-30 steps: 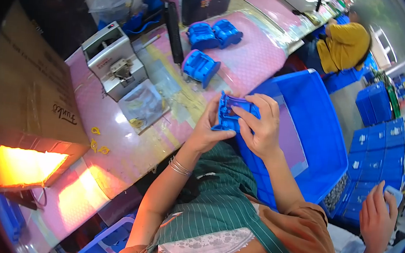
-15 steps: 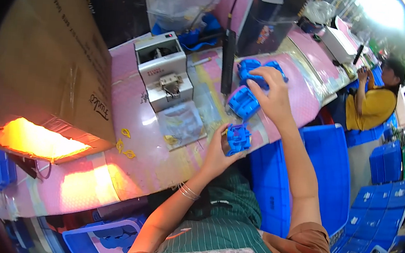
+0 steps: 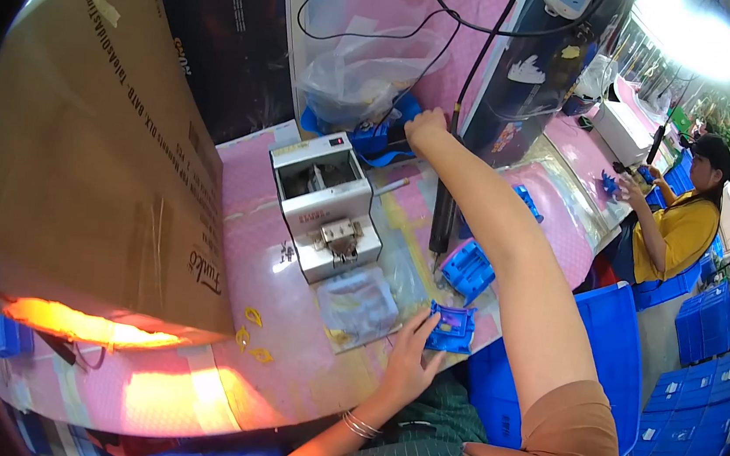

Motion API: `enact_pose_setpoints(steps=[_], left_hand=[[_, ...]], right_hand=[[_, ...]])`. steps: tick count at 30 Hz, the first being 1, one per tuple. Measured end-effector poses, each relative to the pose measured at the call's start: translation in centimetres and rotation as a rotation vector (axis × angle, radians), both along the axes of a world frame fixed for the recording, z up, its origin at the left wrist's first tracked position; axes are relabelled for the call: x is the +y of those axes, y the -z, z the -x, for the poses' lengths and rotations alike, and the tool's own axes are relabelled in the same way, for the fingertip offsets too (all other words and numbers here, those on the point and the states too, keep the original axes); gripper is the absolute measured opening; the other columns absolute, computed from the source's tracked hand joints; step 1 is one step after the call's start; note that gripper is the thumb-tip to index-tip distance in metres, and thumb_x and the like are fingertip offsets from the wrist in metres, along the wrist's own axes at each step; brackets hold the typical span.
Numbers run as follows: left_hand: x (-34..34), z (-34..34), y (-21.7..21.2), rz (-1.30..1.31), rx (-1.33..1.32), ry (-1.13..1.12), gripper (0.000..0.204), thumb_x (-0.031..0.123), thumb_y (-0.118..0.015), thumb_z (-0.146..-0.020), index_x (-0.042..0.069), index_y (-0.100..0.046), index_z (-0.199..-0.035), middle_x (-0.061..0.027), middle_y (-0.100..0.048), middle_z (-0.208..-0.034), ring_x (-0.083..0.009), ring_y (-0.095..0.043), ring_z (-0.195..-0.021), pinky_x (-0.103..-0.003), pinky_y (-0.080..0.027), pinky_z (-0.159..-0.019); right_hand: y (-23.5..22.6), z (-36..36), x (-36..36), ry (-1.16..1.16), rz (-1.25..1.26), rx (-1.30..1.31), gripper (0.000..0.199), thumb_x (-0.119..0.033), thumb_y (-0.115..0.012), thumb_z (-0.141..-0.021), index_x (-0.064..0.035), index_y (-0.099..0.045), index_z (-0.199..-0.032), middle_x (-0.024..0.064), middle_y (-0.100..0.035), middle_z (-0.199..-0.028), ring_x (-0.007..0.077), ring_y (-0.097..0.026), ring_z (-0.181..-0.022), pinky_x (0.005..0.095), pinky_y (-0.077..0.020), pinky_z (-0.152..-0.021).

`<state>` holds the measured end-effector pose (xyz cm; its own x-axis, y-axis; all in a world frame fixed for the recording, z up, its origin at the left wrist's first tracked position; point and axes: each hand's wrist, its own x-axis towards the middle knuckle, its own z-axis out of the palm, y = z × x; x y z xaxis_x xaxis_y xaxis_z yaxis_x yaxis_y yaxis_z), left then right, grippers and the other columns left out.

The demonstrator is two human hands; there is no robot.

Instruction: Fasten components onto blue plastic parts using an electric screwdriver at a factory workstation.

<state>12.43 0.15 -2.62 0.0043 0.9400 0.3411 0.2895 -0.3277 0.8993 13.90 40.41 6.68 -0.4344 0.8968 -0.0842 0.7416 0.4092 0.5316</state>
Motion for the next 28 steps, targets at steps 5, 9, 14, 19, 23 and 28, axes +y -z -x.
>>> enact_pose_setpoints(steps=[5, 9, 14, 19, 23, 28], left_hand=[[0.1, 0.2, 0.2, 0.022, -0.024, 0.000, 0.069, 0.003, -0.075, -0.079, 0.005, -0.045, -0.142, -0.0193, -0.045, -0.143, -0.0380, -0.045, -0.132, -0.044, -0.039, -0.109], [0.3, -0.1, -0.1, 0.001, -0.044, 0.008, 0.065, 0.003, -0.074, -0.079, 0.004, -0.049, -0.139, -0.0202, -0.048, -0.140, -0.0376, -0.046, -0.131, -0.044, -0.038, -0.110], [0.2, 0.2, 1.5, 0.002, -0.161, -0.044, 0.055, 0.003, -0.072, -0.082, 0.000, -0.052, -0.134, -0.0203, -0.050, -0.139, -0.0346, -0.048, -0.130, -0.042, -0.040, -0.109], [0.2, 1.7, 2.5, 0.118, -0.669, -0.038, 0.037, 0.008, -0.055, -0.097, -0.001, -0.051, -0.133, -0.0168, -0.055, -0.132, -0.0270, -0.052, -0.127, -0.038, -0.044, -0.105], [-2.1, 2.8, 0.4, 0.540, -1.478, 0.492, 0.047, 0.035, -0.034, -0.108, 0.003, -0.045, -0.140, -0.0152, -0.056, -0.133, -0.0237, -0.058, -0.119, -0.039, -0.046, -0.104], [-6.8, -0.4, 1.9, 0.959, -1.771, 1.208, 0.095, 0.080, -0.037, -0.087, 0.008, -0.035, -0.149, -0.0172, -0.052, -0.141, -0.0405, -0.053, -0.125, -0.069, -0.038, -0.103]], right_hand=[[-0.7, -0.6, 1.6, -0.182, -0.008, 0.034, 0.014, -0.016, -0.065, -0.081, -0.0125, -0.076, -0.090, 0.0074, -0.074, -0.097, 0.0265, -0.070, -0.095, 0.0389, -0.0543, -0.075], [-5.5, -2.4, 0.7, -0.737, -0.543, 0.162, 0.008, -0.016, -0.065, -0.071, -0.0105, -0.070, -0.075, 0.0042, -0.069, -0.076, 0.0238, -0.068, -0.076, 0.0386, -0.0516, -0.062], [-12.0, -3.5, -6.2, -0.709, -0.606, 0.196, 0.010, -0.017, -0.062, -0.075, -0.0116, -0.070, -0.077, 0.0008, -0.067, -0.089, 0.0180, -0.062, -0.090, 0.0324, -0.0481, -0.068], [-12.3, -11.5, -18.8, -0.884, -0.611, 0.840, 0.038, -0.004, -0.057, -0.079, -0.0107, -0.071, -0.113, 0.0031, -0.067, -0.122, 0.0268, -0.062, -0.116, 0.0389, -0.0521, -0.095], [-4.7, -16.3, -31.5, -0.838, 0.041, 1.353, 0.033, 0.001, -0.054, -0.087, -0.0050, -0.074, -0.112, 0.0165, -0.065, -0.126, 0.0329, -0.059, -0.121, 0.0428, -0.0455, -0.104], [3.6, -17.2, -41.9, -0.569, 0.401, 1.725, 0.031, -0.007, -0.065, -0.088, -0.0090, -0.072, -0.118, 0.0163, -0.061, -0.132, 0.0330, -0.055, -0.126, 0.0449, -0.0374, -0.111]])
